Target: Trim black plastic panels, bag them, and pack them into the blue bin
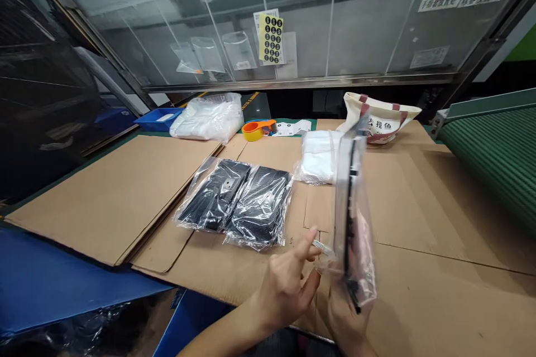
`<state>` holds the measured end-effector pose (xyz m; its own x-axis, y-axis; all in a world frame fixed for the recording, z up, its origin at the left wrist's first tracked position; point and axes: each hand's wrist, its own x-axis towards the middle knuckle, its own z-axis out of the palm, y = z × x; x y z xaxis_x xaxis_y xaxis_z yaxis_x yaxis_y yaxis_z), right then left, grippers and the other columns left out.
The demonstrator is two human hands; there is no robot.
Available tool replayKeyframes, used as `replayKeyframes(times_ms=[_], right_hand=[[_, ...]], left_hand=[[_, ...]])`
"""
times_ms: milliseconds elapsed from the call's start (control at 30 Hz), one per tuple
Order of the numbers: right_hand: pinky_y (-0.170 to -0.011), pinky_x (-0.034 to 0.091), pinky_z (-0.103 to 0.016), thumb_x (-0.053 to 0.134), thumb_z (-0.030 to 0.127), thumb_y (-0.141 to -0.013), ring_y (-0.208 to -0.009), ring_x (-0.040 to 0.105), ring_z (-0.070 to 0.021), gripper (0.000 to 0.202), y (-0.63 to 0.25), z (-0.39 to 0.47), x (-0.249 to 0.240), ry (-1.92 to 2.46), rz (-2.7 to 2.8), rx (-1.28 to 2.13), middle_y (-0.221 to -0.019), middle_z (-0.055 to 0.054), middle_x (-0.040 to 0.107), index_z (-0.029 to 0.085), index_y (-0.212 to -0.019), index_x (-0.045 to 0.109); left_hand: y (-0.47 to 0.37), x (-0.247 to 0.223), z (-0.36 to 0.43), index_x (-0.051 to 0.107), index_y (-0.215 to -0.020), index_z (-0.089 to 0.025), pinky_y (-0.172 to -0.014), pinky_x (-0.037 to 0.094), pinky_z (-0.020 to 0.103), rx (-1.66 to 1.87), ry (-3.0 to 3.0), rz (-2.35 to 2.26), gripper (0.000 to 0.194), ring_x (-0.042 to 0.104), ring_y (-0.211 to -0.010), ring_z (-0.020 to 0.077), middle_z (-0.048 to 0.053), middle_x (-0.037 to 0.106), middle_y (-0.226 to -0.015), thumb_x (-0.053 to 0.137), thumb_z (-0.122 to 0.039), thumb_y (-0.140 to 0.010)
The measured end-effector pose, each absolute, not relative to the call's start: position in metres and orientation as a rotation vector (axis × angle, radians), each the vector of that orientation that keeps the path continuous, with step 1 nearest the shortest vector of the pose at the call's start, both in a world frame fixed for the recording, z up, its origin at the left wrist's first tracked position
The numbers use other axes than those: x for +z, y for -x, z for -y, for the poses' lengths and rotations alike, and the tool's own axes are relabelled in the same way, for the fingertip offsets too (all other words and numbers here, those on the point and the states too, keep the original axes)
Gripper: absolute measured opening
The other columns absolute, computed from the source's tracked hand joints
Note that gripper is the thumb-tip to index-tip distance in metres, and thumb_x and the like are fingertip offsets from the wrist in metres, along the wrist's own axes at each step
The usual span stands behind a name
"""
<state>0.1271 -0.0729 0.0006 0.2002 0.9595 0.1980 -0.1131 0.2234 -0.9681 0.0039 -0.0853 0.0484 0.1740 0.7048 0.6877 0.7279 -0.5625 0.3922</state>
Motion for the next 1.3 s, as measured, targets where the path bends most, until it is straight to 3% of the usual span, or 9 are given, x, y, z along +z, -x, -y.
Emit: replayKeyframes(times_ms=[133, 233, 433, 600, 733, 867, 1000, 1133, 1300], right_hand=[[-0.113, 0.029, -0.057, 0.057, 0.013, -0.085, -0.141, 0.030, -0.0312, 0.044, -0.120, 0.064, 0.016, 0.917, 1.562, 0.461, -0.154, -0.004, 0.034, 0.027, -0.126, 0.060], [-0.115, 0.024, -0.057, 0.042, -0.001, -0.086, -0.143, 0.026, -0.0275, 0.059, -0.111, 0.058, 0.029, 0.824, 1.812, 0.074, -0.157, -0.003, 0.023, 0.026, -0.138, 0.047], [-0.115, 0.021, -0.061, 0.040, -0.005, -0.087, -0.139, 0.036, -0.0269, 0.050, -0.101, 0.050, 0.033, 0.860, 1.944, -0.143, -0.146, -0.015, 0.044, 0.013, -0.133, 0.049], [-0.111, 0.020, -0.067, 0.036, -0.004, -0.087, -0.142, 0.027, -0.0312, 0.046, -0.100, 0.044, 0.031, 0.965, 2.019, -0.197, -0.143, -0.018, 0.047, 0.014, -0.125, 0.056], [-0.111, 0.020, -0.068, 0.038, 0.000, -0.088, -0.144, 0.021, -0.0328, 0.045, -0.099, 0.043, 0.029, 0.953, 2.082, -0.177, -0.148, -0.016, 0.040, 0.017, -0.124, 0.058], [-0.111, 0.014, -0.070, 0.045, 0.013, -0.093, -0.145, 0.015, -0.0341, 0.033, -0.085, 0.047, 0.025, 0.897, 2.151, -0.232, -0.145, -0.019, 0.045, 0.015, -0.123, 0.060], [-0.115, 0.007, -0.065, 0.040, 0.012, -0.095, -0.147, 0.012, -0.0291, 0.033, -0.068, 0.055, 0.022, 0.841, 2.162, -0.237, -0.136, -0.016, 0.055, 0.012, -0.117, 0.064], [-0.117, 0.003, -0.062, 0.038, 0.008, -0.092, -0.147, 0.012, -0.0268, 0.037, -0.061, 0.058, 0.022, 0.782, 2.210, -0.251, -0.136, -0.013, 0.056, 0.012, -0.118, 0.064], [-0.114, 0.007, -0.066, 0.045, 0.013, -0.092, -0.146, 0.015, -0.0314, 0.034, -0.057, 0.052, 0.022, 0.816, 2.190, -0.259, -0.136, -0.014, 0.055, 0.014, -0.120, 0.064]], left_hand=[[0.000, 0.046, 0.085, 0.036, -0.129, -0.010, -0.051, 0.053, 0.022, -1.655, 2.121, 1.547, 0.043, 0.068, -0.071, 0.0152, 0.012, 0.069, -0.095, 0.050, -0.019, -0.090], [0.007, 0.049, 0.080, 0.044, -0.114, -0.014, -0.050, 0.050, 0.023, -1.622, 1.942, 1.520, 0.026, 0.063, -0.057, 0.0137, 0.005, 0.066, -0.077, 0.050, -0.016, -0.088], [0.020, 0.053, 0.079, 0.050, -0.093, -0.018, -0.050, 0.045, 0.019, -1.606, 1.773, 1.578, 0.015, 0.056, -0.048, 0.0082, -0.005, 0.057, -0.062, 0.053, -0.006, -0.085], [0.028, 0.053, 0.083, 0.050, -0.091, -0.020, -0.052, 0.046, 0.018, -1.605, 1.751, 1.600, 0.016, 0.055, -0.050, 0.0074, -0.006, 0.055, -0.063, 0.055, -0.006, -0.085], [0.037, 0.057, 0.085, 0.049, -0.108, -0.020, -0.065, 0.054, 0.023, -1.837, 1.920, 1.728, 0.022, 0.062, -0.080, 0.0138, 0.006, 0.060, -0.096, 0.055, -0.015, -0.088], [0.044, 0.067, 0.087, 0.043, -0.127, -0.021, -0.079, 0.055, 0.033, -1.611, 2.078, 1.937, 0.045, 0.056, -0.105, 0.0213, 0.013, 0.048, -0.123, 0.060, -0.024, -0.086], [0.054, 0.071, 0.085, 0.048, -0.115, -0.020, -0.082, 0.052, 0.035, -1.351, 2.017, 2.137, 0.032, 0.056, -0.098, 0.0200, 0.008, 0.051, -0.109, 0.054, -0.012, -0.085], [0.068, 0.065, 0.077, 0.048, -0.093, -0.019, -0.067, 0.049, 0.030, -1.125, 1.953, 2.157, 0.012, 0.057, -0.077, 0.0180, 0.003, 0.054, -0.086, 0.053, -0.011, -0.086], [0.070, 0.061, 0.079, 0.039, -0.074, -0.022, -0.054, 0.039, 0.027, -1.034, 1.849, 1.952, 0.020, 0.048, -0.060, 0.0153, -0.001, 0.046, -0.069, 0.044, -0.006, -0.085]])
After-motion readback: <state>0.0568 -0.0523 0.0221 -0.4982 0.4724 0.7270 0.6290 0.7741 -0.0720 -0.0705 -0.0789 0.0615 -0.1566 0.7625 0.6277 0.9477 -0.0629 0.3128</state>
